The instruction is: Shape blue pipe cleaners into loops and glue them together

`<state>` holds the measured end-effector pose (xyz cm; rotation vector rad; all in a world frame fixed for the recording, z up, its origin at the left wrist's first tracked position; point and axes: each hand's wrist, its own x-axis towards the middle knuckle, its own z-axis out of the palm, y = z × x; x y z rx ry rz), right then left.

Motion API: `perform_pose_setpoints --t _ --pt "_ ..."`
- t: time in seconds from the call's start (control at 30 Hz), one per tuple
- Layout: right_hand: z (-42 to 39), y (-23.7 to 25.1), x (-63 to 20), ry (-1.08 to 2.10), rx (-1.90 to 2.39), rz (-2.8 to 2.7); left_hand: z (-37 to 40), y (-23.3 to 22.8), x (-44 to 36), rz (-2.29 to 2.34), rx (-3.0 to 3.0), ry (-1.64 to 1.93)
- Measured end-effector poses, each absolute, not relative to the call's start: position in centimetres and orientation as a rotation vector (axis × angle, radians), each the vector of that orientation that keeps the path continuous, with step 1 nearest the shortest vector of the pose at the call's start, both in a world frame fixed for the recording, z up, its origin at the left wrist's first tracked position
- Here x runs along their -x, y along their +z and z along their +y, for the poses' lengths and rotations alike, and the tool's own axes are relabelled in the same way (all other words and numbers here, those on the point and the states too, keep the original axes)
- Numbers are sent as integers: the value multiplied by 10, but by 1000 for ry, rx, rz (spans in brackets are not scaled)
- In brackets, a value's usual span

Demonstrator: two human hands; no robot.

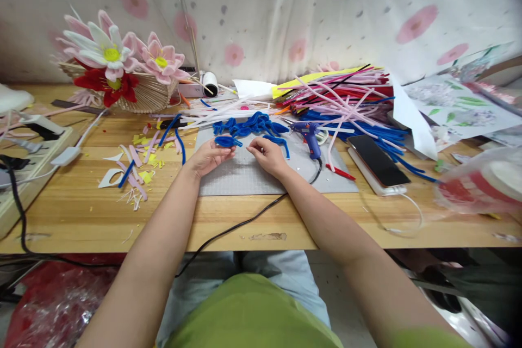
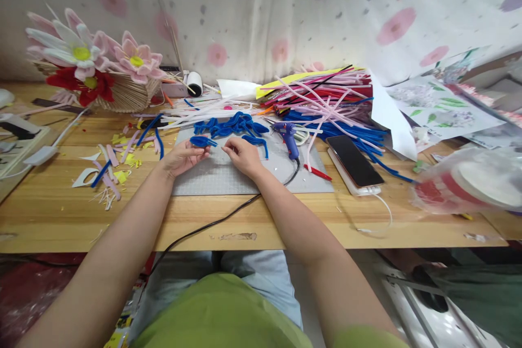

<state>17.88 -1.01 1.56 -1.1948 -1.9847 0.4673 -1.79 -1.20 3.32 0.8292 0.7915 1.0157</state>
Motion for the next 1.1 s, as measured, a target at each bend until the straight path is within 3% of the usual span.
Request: perform_pose_setpoints --t 0.5,1.1 --pt "-12 16 -176 499 1181 -1969 -13 26 -11 952 -819 1339" --pt "-13 19 -171 487 1181 -2026 -16 28 -23 1062 -843 1478"
